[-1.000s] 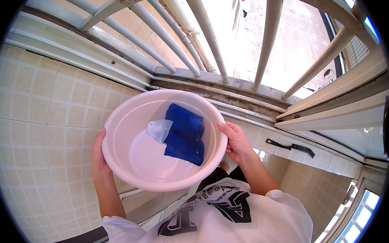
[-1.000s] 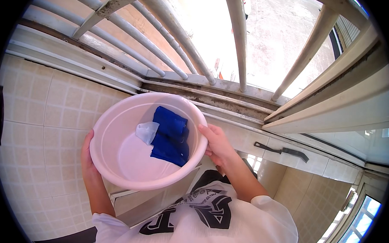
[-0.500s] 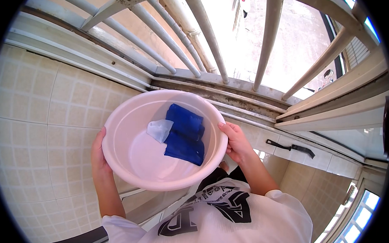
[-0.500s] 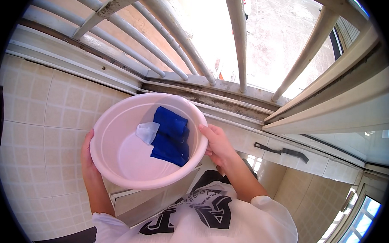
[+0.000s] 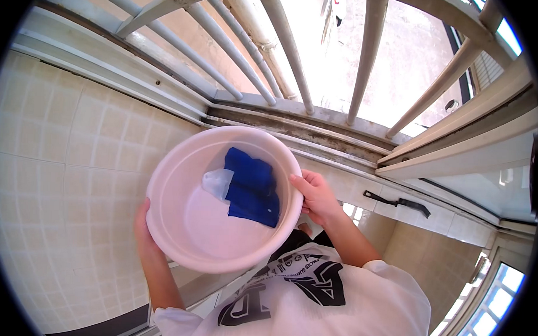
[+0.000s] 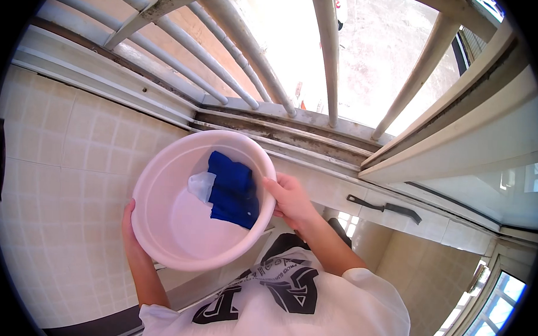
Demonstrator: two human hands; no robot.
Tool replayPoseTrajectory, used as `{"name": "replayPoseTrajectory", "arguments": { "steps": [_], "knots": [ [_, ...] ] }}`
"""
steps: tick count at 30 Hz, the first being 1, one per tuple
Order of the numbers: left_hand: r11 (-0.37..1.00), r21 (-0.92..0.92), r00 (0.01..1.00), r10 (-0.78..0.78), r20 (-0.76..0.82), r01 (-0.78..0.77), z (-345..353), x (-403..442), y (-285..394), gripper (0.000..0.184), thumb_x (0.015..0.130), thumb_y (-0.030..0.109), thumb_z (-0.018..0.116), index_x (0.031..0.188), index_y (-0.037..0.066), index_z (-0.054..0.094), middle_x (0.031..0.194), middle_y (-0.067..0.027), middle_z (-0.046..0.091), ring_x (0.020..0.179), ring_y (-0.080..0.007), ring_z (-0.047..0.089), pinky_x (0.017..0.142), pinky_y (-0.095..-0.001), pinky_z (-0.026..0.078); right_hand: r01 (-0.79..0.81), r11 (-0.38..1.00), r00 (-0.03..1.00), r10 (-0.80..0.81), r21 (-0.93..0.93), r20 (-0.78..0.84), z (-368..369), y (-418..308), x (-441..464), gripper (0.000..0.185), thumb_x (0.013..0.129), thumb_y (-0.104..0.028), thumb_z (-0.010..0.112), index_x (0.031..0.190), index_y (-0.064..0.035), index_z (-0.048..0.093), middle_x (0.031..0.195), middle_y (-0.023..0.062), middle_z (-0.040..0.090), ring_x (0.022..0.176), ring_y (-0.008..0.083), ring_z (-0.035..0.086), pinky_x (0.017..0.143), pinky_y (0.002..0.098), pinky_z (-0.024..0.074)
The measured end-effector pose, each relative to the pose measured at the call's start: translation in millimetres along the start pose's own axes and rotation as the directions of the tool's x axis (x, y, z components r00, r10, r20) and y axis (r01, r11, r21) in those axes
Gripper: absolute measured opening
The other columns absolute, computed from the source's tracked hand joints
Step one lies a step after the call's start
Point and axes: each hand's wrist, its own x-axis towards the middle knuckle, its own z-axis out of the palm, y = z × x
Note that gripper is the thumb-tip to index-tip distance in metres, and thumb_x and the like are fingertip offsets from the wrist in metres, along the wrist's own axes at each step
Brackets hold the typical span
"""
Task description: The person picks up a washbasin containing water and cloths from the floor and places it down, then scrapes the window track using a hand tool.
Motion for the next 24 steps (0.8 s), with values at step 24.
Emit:
{"name": "replayPoseTrajectory", "arguments": {
  "steps": [24],
  "knots": [
    [0.985,-0.008,0.98,0.17,-0.106,-0.172,-175.2,13.7,-135.6,0.056,0.077,0.004,0.068,0.131,-0.003,0.058,0.118,-0.0191,0.07,0.109,-0.034,0.069,0.098,-0.0465,0.058,0.148,0.829,0.97,-0.015,-0.539,0.242,37.1,45.6,11.6,0.024,0.103,-0.016,0.063,0.121,0.0002,0.064,0.09,-0.0006,0.068,0.073,0.0042,0.06,0.059,0.0222,0.0491]
  ]
}}
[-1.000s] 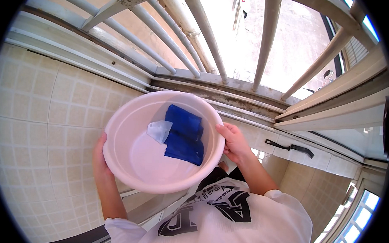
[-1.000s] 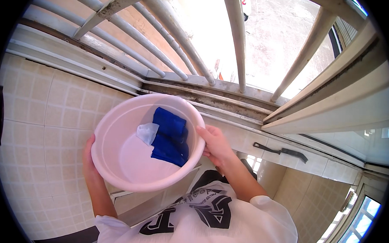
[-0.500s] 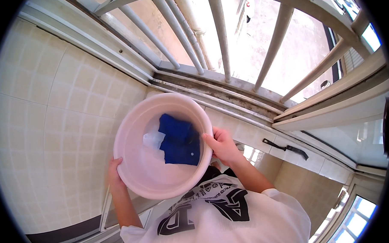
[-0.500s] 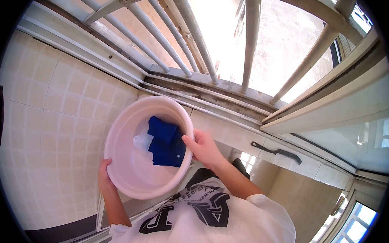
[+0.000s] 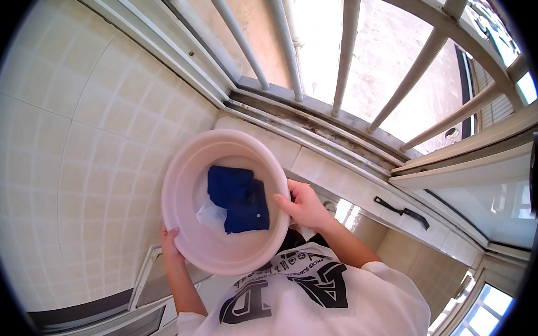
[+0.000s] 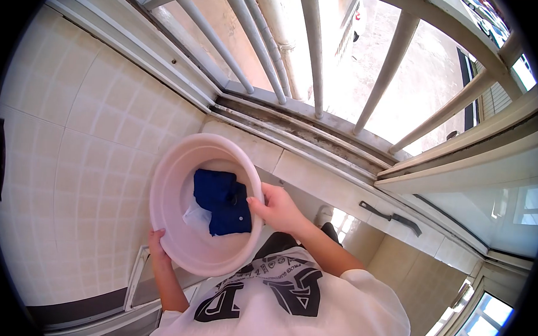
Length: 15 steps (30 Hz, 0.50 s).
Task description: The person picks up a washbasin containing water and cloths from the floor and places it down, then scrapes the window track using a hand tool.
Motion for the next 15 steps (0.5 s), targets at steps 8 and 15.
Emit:
{"name": "replayPoseTrajectory", "arguments": {
  "steps": [8,15],
  "knots": [
    [0.973,0.031,0.972,-0.229,0.047,0.228,-19.6,-15.4,-31.4,0.046,0.082,-0.001,0.073,0.126,-0.004,0.062,0.119,-0.0188,0.071,0.108,-0.0317,0.07,0.1,-0.0447,0.056,-0.065,0.992,0.997,0.068,-0.104,0.022,-10.3,23.8,9.6,0.026,0.102,-0.016,0.064,0.122,-0.0007,0.066,0.091,-0.0025,0.068,0.076,0.0033,0.059,0.062,0.0218,0.048],
    [0.963,0.064,0.965,-0.261,-0.013,0.261,-23.0,-23.2,-59.9,0.042,0.081,-0.005,0.066,0.122,-0.008,0.063,0.118,-0.0195,0.071,0.109,-0.0328,0.07,0.101,-0.0449,0.055,-0.101,0.99,0.995,0.101,-0.102,-0.005,-16.5,25.2,13.6,0.028,0.1,-0.02,0.066,0.123,-0.0037,0.067,0.082,-0.0057,0.063,0.062,0.0017,0.051,0.052,0.0202,0.0383]
  ]
}}
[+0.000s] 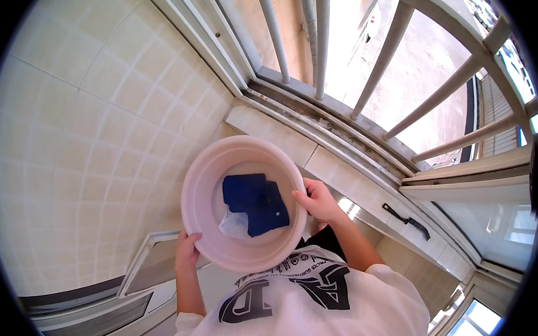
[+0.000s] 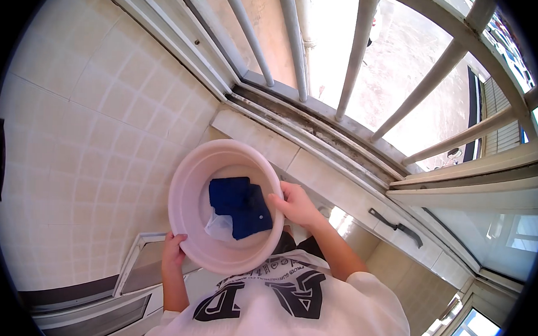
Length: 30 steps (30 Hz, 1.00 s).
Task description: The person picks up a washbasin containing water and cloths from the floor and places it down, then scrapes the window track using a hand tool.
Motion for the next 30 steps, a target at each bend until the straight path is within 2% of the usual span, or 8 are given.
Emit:
{"name": "replayPoseTrajectory", "arguments": {
  "steps": [5,11,14,16,21,24,28,30],
  "knots": [
    [1.0,-0.029,0.999,0.007,-0.043,-0.009,-2.9,-4.9,-35.4,0.04,0.081,-0.005,0.064,0.12,-0.007,0.064,0.116,-0.0189,0.071,0.107,-0.0313,0.07,0.1,-0.0434,0.055,0.074,0.972,0.997,-0.08,-0.222,-0.022,-9.0,38.7,3.3,0.035,0.097,-0.018,0.069,0.127,-0.001,0.065,0.094,0.0015,0.069,0.078,0.0074,0.062,0.065,0.0262,0.0521],
    [1.0,0.002,0.994,0.02,-0.106,-0.02,-17.1,-2.1,-93.9,0.033,0.082,-0.005,0.064,0.115,-0.006,0.069,0.11,-0.0159,0.073,0.101,-0.0266,0.071,0.094,-0.0385,0.056,-0.103,0.979,0.993,0.092,-0.176,-0.067,-21.5,101.8,0.3,0.036,0.09,-0.018,0.071,0.119,0.0026,0.067,0.096,0.012,0.072,0.089,0.0185,0.069,0.079,0.0368,0.0563],
    [0.998,0.056,0.993,0.014,-0.114,-0.007,-27.2,10.0,-124.8,0.03,0.083,-0.005,0.065,0.112,-0.006,0.07,0.107,-0.0142,0.075,0.096,-0.0238,0.072,0.09,-0.0365,0.057,-0.089,0.865,0.99,0.129,-0.494,0.048,-47.6,156.2,4.2,0.041,0.094,-0.016,0.072,0.129,0.0012,0.06,0.106,0.0089,0.071,0.086,0.0152,0.071,0.071,0.0306,0.0589],
    [0.994,0.103,0.997,-0.015,-0.074,0.023,-34.7,24.9,-148.9,0.028,0.084,-0.004,0.067,0.112,-0.005,0.071,0.105,-0.0129,0.075,0.093,-0.0219,0.071,0.087,-0.0354,0.057,-0.409,0.874,0.906,0.423,-0.263,-0.005,-46.2,161.1,-3.5,0.04,0.093,-0.016,0.074,0.126,0.0005,0.061,0.107,0.0105,0.071,0.085,0.0184,0.073,0.068,0.0324,0.0602],
    [0.979,0.198,0.997,-0.064,0.046,0.054,-45.6,64.5,-203.6,0.026,0.086,-0.001,0.067,0.111,-0.003,0.072,0.102,-0.0097,0.075,0.09,-0.0185,0.07,0.084,-0.0345,0.056,-0.351,0.927,0.901,0.373,0.132,-0.222,-44.3,295.9,-38.8,0.04,0.087,-0.008,0.073,0.125,0.0023,0.065,0.108,0.0115,0.072,0.086,0.0202,0.071,0.073,0.0346,0.0598],
    [0.971,0.218,0.985,-0.122,0.125,0.092,-61.5,93.9,-251.0,0.025,0.087,0.001,0.067,0.111,-0.002,0.073,0.102,-0.0088,0.075,0.091,-0.0175,0.07,0.084,-0.0341,0.056,-0.429,0.903,0.816,0.391,0.009,-0.426,-29.4,332.6,-51.6,0.042,0.082,-0.002,0.067,0.123,0.0038,0.067,0.105,0.0125,0.072,0.085,0.0212,0.07,0.077,0.0356,0.0581],
    [0.942,0.287,0.945,-0.241,0.221,0.173,-86.2,140.7,-312.4,0.027,0.092,0.008,0.07,0.119,0.001,0.07,0.114,-0.0079,0.074,0.099,-0.018,0.07,0.086,-0.0353,0.056,-0.355,0.908,0.797,0.418,0.221,-0.437,-15.7,386.5,-71.7,0.041,0.079,0.001,0.064,0.12,0.0019,0.068,0.103,0.0105,0.073,0.09,0.022,0.07,0.077,0.035,0.0572],
    [0.926,0.315,0.963,-0.25,0.099,0.208,-75.0,147.3,-321.4,0.03,0.097,0.015,0.069,0.124,0.004,0.067,0.123,-0.0073,0.071,0.106,-0.0196,0.069,0.089,-0.0371,0.057,-0.349,0.901,0.759,0.432,0.256,-0.487,-22.2,438.5,-77.3,0.04,0.081,0.002,0.064,0.121,0.0003,0.067,0.106,0.0099,0.072,0.091,0.0223,0.071,0.077,0.0352,0.0582]
  ]
}}
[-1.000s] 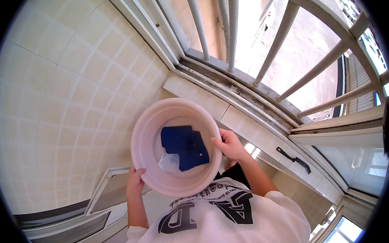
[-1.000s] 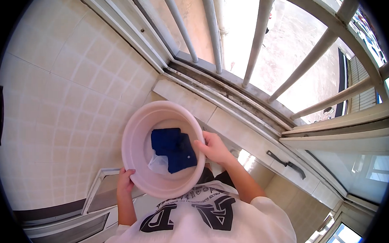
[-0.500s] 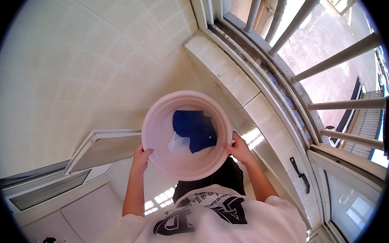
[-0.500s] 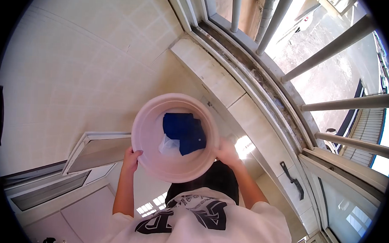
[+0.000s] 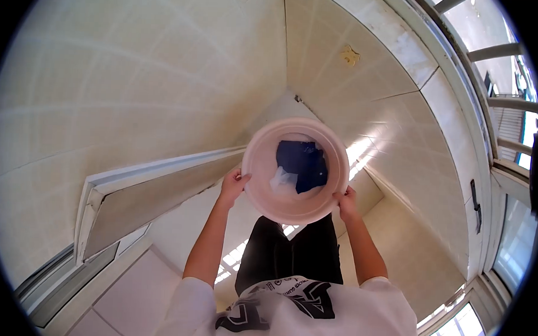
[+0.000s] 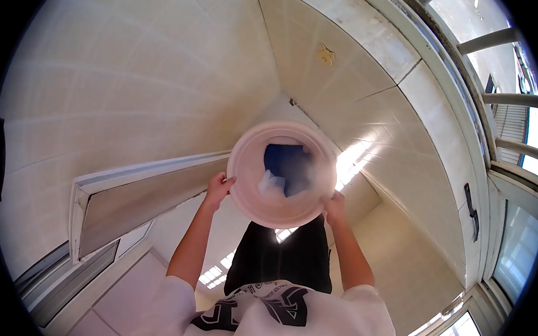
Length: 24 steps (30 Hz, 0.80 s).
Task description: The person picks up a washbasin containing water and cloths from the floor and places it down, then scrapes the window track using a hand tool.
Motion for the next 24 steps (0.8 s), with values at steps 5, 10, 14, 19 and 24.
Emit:
{"name": "replayPoseTrajectory", "arguments": {
  "steps": [5,10,14,19,24],
  "knots": [
    [0.987,-0.134,0.994,-0.096,-0.057,0.088,-24.2,-8.9,-63.4,0.031,0.106,0.027,0.059,0.131,0.008,0.063,0.135,-0.0086,0.066,0.118,-0.0262,0.068,0.093,-0.0418,0.058,-0.098,0.981,0.971,0.131,0.17,-0.198,-10.2,108.0,56.1,0.037,0.084,0.006,0.064,0.121,-0.0008,0.066,0.11,0.0102,0.072,0.095,0.0235,0.072,0.08,0.0371,0.0613],
    [0.942,-0.154,0.953,-0.303,-0.019,0.297,-46.0,-32.4,-170.6,0.032,0.107,0.026,0.054,0.13,0.006,0.062,0.132,-0.013,0.068,0.117,-0.0287,0.069,0.093,-0.0418,0.059,-0.017,0.992,0.972,0.045,0.126,-0.23,-24.1,220.9,159.5,0.03,0.085,0.005,0.065,0.115,0.002,0.065,0.107,0.0111,0.07,0.092,0.024,0.071,0.079,0.0371,0.0623],
    [0.91,-0.16,0.919,-0.393,-0.031,0.383,-50.2,-37.0,-242.0,0.034,0.107,0.026,0.054,0.131,0.003,0.061,0.131,-0.0136,0.068,0.115,-0.0287,0.07,0.092,-0.041,0.059,-0.013,0.992,0.956,0.049,0.125,-0.288,-14.0,284.1,232.9,0.031,0.085,0.004,0.067,0.116,0.0022,0.064,0.105,0.0105,0.069,0.089,0.0228,0.071,0.075,0.0356,0.0624],
    [0.884,-0.195,0.896,-0.441,-0.048,0.425,-56.0,-36.7,-292.9,0.034,0.105,0.023,0.052,0.131,0.001,0.06,0.131,-0.0149,0.068,0.114,-0.0298,0.07,0.093,-0.0411,0.059,-0.077,0.996,0.933,0.061,-0.033,-0.354,-21.0,387.9,334.2,0.028,0.085,0.003,0.069,0.112,-0.0002,0.064,0.097,0.0071,0.067,0.073,0.0169,0.064,0.058,0.0291,0.0535],
    [0.883,-0.205,0.892,-0.445,-0.077,0.423,-68.2,-31.1,-312.0,0.033,0.104,0.021,0.051,0.13,0.001,0.06,0.131,-0.0155,0.068,0.115,-0.0314,0.07,0.095,-0.0419,0.058,-0.115,0.954,0.92,0.208,0.278,-0.331,17.6,409.7,342.2,0.023,0.085,0.004,0.068,0.107,-0.0035,0.064,0.087,0.0043,0.063,0.059,0.0111,0.052,0.048,0.0252,0.0384]
  ]
}}
